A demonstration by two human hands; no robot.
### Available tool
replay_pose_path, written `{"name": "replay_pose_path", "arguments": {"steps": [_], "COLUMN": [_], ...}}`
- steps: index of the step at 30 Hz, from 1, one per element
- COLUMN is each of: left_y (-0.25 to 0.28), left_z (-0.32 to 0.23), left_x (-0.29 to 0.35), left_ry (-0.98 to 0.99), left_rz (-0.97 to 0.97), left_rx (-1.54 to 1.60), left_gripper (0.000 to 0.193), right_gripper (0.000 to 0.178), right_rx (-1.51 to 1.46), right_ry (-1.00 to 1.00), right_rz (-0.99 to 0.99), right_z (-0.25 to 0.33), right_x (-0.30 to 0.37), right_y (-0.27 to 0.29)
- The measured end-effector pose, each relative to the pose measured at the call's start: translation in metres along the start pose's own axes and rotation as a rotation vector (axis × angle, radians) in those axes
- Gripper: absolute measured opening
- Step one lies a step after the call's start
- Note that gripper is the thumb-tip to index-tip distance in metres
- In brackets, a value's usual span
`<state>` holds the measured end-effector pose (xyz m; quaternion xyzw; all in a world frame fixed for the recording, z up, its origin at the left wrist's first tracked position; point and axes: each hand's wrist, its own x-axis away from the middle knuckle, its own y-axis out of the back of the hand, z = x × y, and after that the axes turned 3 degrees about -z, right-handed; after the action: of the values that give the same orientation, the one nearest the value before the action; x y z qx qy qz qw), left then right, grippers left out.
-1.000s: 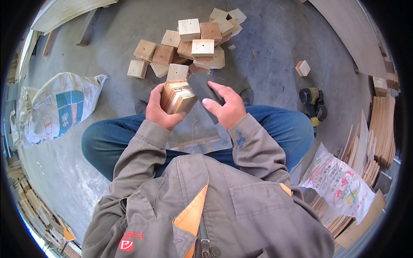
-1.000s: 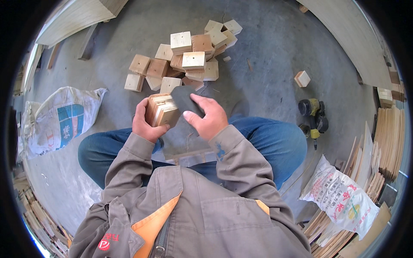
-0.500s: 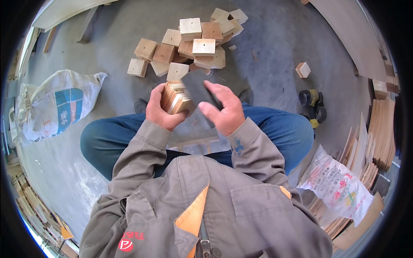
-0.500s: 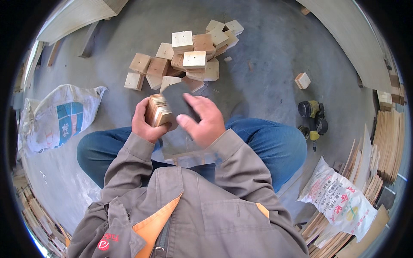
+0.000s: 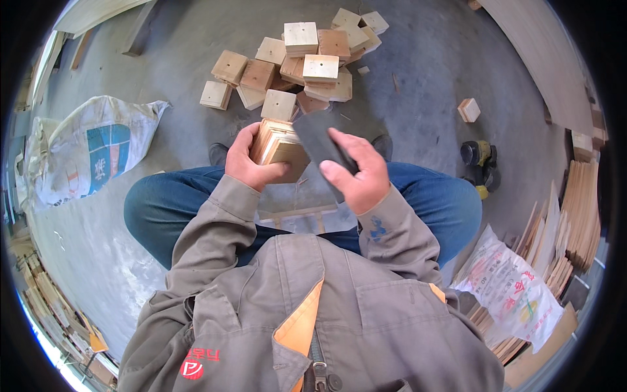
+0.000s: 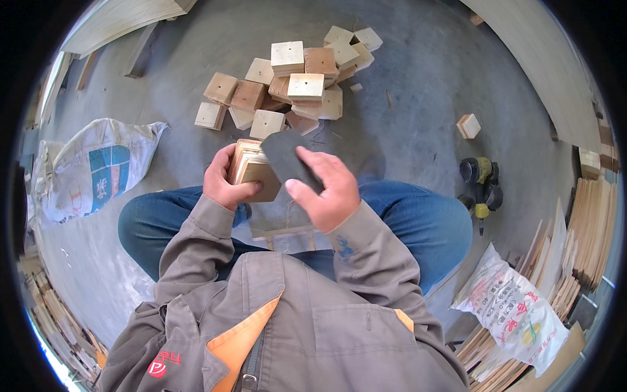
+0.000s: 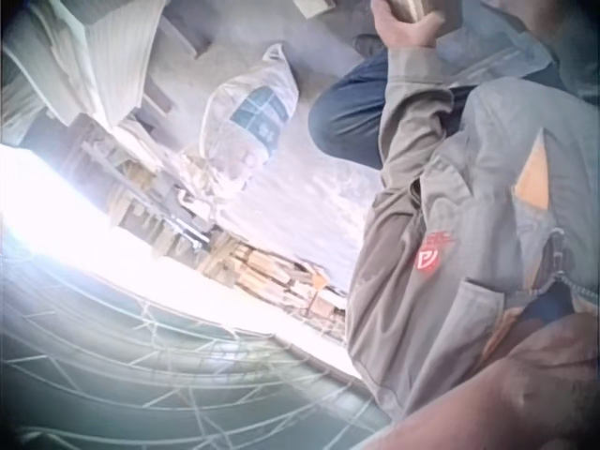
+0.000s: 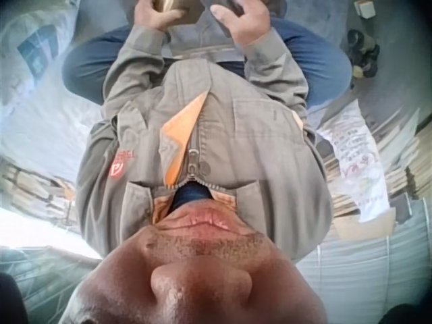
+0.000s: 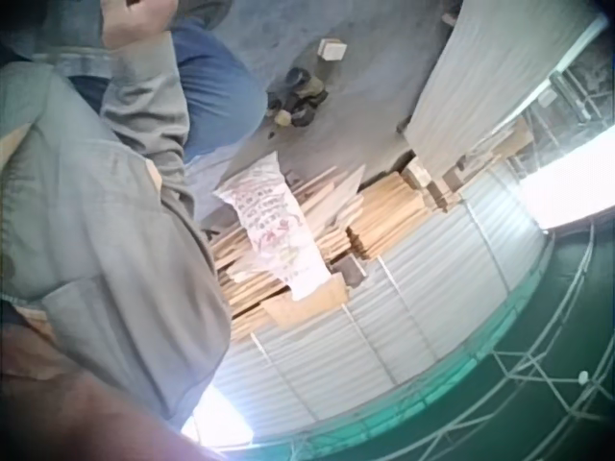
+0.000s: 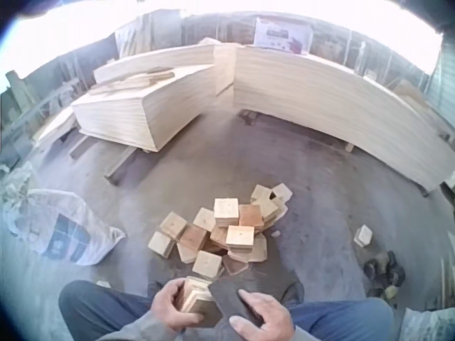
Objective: The person sits on the floor and sands small wooden blocks one by one using a sanding block. They pick up a block, rub its surfaces with the sanding block, and place it down, repeating this process for multiple blocks.
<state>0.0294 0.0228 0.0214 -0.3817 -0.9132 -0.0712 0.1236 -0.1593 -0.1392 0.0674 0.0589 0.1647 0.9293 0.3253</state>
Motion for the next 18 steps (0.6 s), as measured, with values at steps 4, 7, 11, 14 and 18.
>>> {"name": "replay_pose_path", "arguments": {"steps": [4, 7, 11, 14, 18], "left_y": [0.0, -0.009, 0.0, 0.012, 0.01], "left_z": [-0.004, -0.016, -0.01, -0.008, -0.008], "left_x": [0.007, 0.012, 0.001, -0.003, -0.001], "left_ry": [-0.015, 0.031, 0.102, 0.109, 0.129], "left_rz": [0.088, 0.165, 0.157, 0.075, 0.074], "left_rx": [-0.168, -0.286, 0.061, 0.074, 0.035], "left_gripper": [0.092, 0.095, 0.092, 0.09, 0.09], "right_gripper": [0.056, 0.056, 0.056, 0.058, 0.059], "right_rx": [0.031, -0.108, -0.253, -0.238, -0.06], "right_ry": [0.041, -0.054, -0.173, -0.183, -0.059], "right_rz": [0.062, 0.078, -0.001, 0.023, 0.08], "right_z": [-0.012, -0.019, -0.026, -0.026, -0.021], "right_x": [-0.018, -0.026, -0.022, -0.01, 0.001], "right_y": [-0.018, -0.019, 0.0, 0.009, -0.004]}}
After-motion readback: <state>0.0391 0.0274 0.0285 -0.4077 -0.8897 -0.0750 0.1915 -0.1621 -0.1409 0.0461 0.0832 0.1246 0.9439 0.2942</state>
